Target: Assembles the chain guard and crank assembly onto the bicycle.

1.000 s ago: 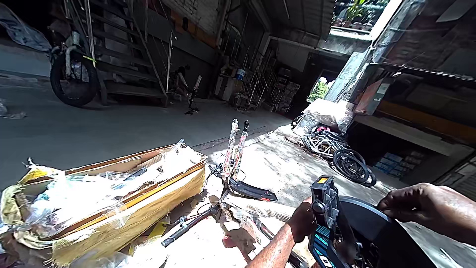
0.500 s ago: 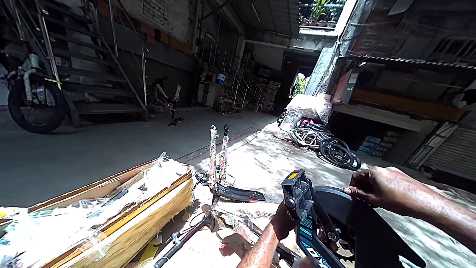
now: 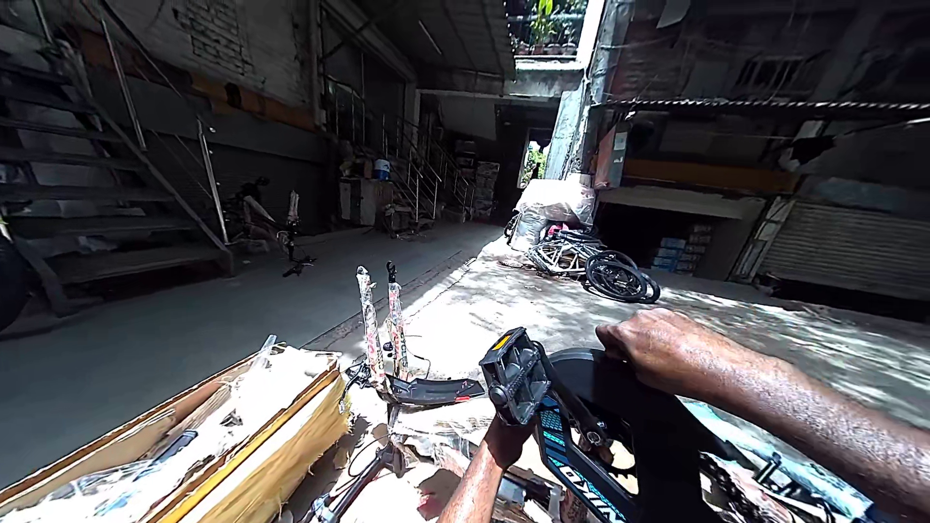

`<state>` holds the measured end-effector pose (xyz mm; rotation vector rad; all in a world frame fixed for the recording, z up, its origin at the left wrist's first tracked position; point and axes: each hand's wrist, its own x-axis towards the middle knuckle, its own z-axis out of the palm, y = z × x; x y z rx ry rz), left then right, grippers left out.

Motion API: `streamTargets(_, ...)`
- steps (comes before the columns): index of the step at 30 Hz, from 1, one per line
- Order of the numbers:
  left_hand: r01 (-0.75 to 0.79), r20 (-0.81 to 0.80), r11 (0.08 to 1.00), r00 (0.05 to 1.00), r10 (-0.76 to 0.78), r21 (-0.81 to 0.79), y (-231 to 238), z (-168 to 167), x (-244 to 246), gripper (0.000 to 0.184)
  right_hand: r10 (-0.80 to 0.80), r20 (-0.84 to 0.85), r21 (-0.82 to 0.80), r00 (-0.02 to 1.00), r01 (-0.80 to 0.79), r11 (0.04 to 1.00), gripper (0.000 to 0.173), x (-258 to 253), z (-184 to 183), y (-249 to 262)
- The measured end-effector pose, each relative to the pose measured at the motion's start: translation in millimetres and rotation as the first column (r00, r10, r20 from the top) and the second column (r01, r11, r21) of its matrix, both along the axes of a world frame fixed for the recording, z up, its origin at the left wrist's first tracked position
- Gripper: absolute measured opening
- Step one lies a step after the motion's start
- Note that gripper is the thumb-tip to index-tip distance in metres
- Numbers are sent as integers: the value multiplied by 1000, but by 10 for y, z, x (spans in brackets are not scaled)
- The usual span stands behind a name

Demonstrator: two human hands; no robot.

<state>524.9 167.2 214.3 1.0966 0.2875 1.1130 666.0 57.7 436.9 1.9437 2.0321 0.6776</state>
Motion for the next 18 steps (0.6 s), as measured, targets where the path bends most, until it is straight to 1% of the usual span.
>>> streamTargets(1,-17,-22,1000,1000,17,18,-13,4,-3,37,46,-38,29,998,-45,999,11,44,-17,-8)
streamTargets(3,-30,-52,999,998,31,20,-37,20,-11,39,124,-182,89,975,-109,990,12,153,-27,-37)
streamTargets(6,-32,-45,999,998,33,34,-31,14,1,37,127,-388,129,913,-82,988,9,268,-17,-75)
streamTargets(8,-63,-82,991,994,74,121,3,-14,9,33,109,-476,107,873,-65,992,8,279,23,-76)
streamTargets(10,-69,-79,988,994,81,139,28,-34,28,30,79,-494,72,866,-49,996,9,254,75,-62)
streamTargets(12,-89,-56,982,994,99,165,43,-62,40,30,66,-461,50,885,-49,998,10,217,118,-45)
streamTargets(14,-71,-16,990,997,73,118,41,-67,50,30,32,-432,19,901,-26,999,10,191,156,-25)
streamTargets(16,-45,21,998,999,45,36,14,-17,48,28,-14,-422,-11,906,10,1000,13,190,172,5)
streamTargets(18,-43,36,999,998,42,9,13,-1,58,28,-69,-415,-40,907,57,998,15,168,181,32)
